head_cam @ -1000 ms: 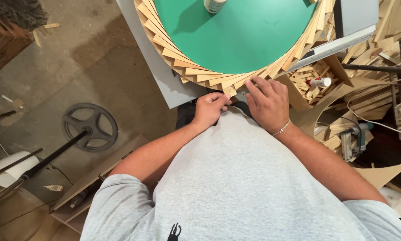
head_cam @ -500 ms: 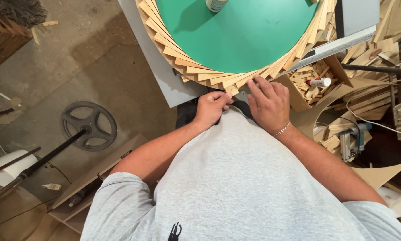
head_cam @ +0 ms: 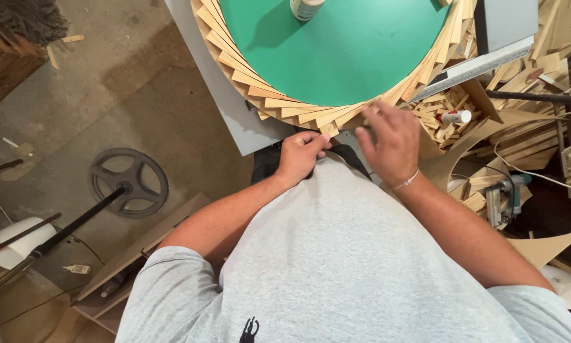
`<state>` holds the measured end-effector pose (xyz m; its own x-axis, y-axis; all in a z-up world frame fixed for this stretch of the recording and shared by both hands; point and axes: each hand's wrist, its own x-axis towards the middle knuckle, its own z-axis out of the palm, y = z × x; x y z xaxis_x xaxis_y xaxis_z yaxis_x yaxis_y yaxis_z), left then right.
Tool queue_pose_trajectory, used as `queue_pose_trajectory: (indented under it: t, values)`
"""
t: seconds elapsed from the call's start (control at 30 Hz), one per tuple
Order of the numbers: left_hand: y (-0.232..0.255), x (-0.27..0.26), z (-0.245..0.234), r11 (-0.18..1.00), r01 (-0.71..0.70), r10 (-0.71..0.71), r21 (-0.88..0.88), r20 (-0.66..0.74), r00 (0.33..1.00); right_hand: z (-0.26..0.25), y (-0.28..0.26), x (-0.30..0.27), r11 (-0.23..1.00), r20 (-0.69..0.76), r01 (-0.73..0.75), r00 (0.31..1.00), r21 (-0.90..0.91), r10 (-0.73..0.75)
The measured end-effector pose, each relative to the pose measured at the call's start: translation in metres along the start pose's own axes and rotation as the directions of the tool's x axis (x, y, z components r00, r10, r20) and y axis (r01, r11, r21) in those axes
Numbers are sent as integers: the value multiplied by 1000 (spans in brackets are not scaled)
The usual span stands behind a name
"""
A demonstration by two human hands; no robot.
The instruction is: Gluing small wooden blocks onto a circular mirror frame to create a decorative pattern
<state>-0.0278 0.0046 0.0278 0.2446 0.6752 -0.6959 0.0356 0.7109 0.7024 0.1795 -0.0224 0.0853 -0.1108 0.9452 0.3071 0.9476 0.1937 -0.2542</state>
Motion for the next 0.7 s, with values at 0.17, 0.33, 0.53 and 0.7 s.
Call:
queue_pose_trajectory:
  t: [0.17,0.33,0.53,0.7]
  values:
    - [13,-3,1,997,46,-47,63,8,999,-1,7,18,987,14,-87,996,-134,89]
    - [14,1,4,995,55,-55,77,-1,998,3,6,20,983,51,-108,992,-149,117]
    - [13,-1,5,999,36,-36,17,-5,999,6,4,19,985,49,-140,988,-102,145]
    - [19,-3,5,997,43,-42,69,-11,999,5,3,19,987,40,-141,989,-81,145]
